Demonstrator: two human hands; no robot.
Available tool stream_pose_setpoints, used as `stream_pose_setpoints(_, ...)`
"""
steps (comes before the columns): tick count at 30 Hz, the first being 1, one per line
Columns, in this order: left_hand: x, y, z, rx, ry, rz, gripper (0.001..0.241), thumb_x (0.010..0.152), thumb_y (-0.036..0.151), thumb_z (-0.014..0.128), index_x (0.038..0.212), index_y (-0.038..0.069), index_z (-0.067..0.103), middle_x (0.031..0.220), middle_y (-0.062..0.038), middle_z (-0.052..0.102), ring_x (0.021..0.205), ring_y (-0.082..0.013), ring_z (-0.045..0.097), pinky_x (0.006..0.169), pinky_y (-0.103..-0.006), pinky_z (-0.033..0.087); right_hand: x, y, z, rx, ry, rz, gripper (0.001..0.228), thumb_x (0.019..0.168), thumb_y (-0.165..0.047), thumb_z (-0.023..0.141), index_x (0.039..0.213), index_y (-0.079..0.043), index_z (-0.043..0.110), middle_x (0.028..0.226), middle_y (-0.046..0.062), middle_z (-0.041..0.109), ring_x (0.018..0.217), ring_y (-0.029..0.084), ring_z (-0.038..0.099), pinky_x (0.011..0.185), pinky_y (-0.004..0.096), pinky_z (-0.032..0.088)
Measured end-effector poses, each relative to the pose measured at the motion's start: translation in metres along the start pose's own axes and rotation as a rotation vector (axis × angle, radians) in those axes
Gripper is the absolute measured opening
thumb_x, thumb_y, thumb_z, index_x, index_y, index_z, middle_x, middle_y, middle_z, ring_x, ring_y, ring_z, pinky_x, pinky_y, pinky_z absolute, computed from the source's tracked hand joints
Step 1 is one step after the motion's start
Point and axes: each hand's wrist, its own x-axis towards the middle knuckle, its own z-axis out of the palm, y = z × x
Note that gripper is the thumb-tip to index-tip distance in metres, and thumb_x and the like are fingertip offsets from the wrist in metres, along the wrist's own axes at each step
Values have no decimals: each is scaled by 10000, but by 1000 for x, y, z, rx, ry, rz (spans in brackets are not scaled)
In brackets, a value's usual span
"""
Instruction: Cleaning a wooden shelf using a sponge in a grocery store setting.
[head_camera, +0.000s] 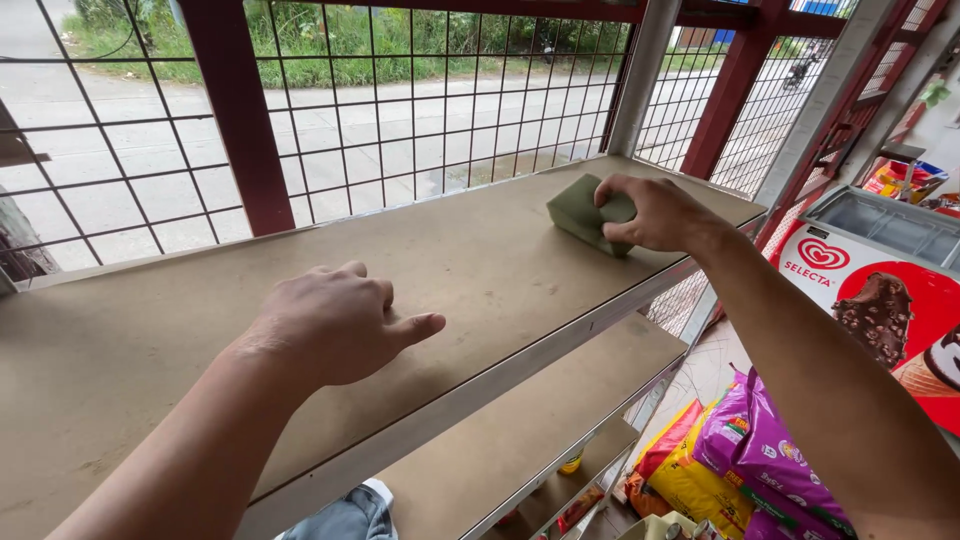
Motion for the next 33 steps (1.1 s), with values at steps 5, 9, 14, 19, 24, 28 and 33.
stream_pose_setpoints(5, 2, 24, -25, 76, -100, -8, 767, 882, 794, 409, 1056, 154, 793, 1184, -57, 709, 1120, -241, 685, 1003, -428, 550, 0, 4, -23, 199, 26, -97, 445, 823, -323, 784, 1221, -164, 663, 1118, 100, 682, 1030, 237, 681, 874, 384, 559)
stream_pose_setpoints(9, 21, 46, -46, 264, -281, -80, 833, 882, 840, 362, 1041, 162, 819, 1107, -25, 772, 1078, -193, 722, 962, -408, 577, -4, -20, -26, 447, -43, -315, 484, 833, -353, 801, 1246, -157, 642, 1152, 98, 690, 1101, 225, 683, 945, 360, 566)
stream_pose_setpoints(14, 54, 69, -62, 362, -281, -130, 834, 875, 867, 357, 1108, 188, 781, 1123, -12, 742, 1122, -179, 691, 979, -416, 572, -1, -24, -17, 233, -172, -449, 475, 813, -339, 823, 1212, -158, 640, 1161, 103, 677, 1053, 233, 678, 915, 359, 566)
stream_pose_setpoints(19, 88, 60, -54, 377, -241, -218, 893, 860, 870, 311, 1176, 164, 756, 1011, 8, 751, 976, -132, 724, 855, -388, 625, 41, 35, 2, 114, -58, -360, 464, 790, -281, 795, 1178, -123, 596, 1095, 129, 685, 1030, 282, 664, 906, 417, 532)
stream_pose_setpoints(24, 104, 23, -37, 408, -146, -276, 916, 865, 873, 302, 1295, 147, 661, 781, 31, 756, 721, -89, 728, 694, -336, 647, 55, 41, -4, 63, -13, -305, 486, 794, -324, 819, 1187, -140, 600, 1069, 130, 696, 989, 294, 690, 871, 430, 553)
stream_pose_setpoints(28, 126, -17, -8, 291, -14, -297, 956, 840, 845, 345, 1425, 125, 577, 696, 1, 781, 673, -77, 773, 671, -358, 667, 60, 10, -5, 311, 82, -347, 473, 849, -338, 747, 1234, -124, 574, 1064, 113, 707, 940, 245, 752, 822, 401, 628)
stream_pose_setpoints(33, 150, -40, 30, 222, 206, -234, 966, 785, 860, 409, 1324, 98, 660, 859, -41, 768, 757, -124, 782, 693, -387, 668, 73, -13, 14, 231, 8, -544, 485, 880, -341, 762, 1253, -97, 568, 1108, 148, 684, 972, 260, 718, 839, 400, 602)
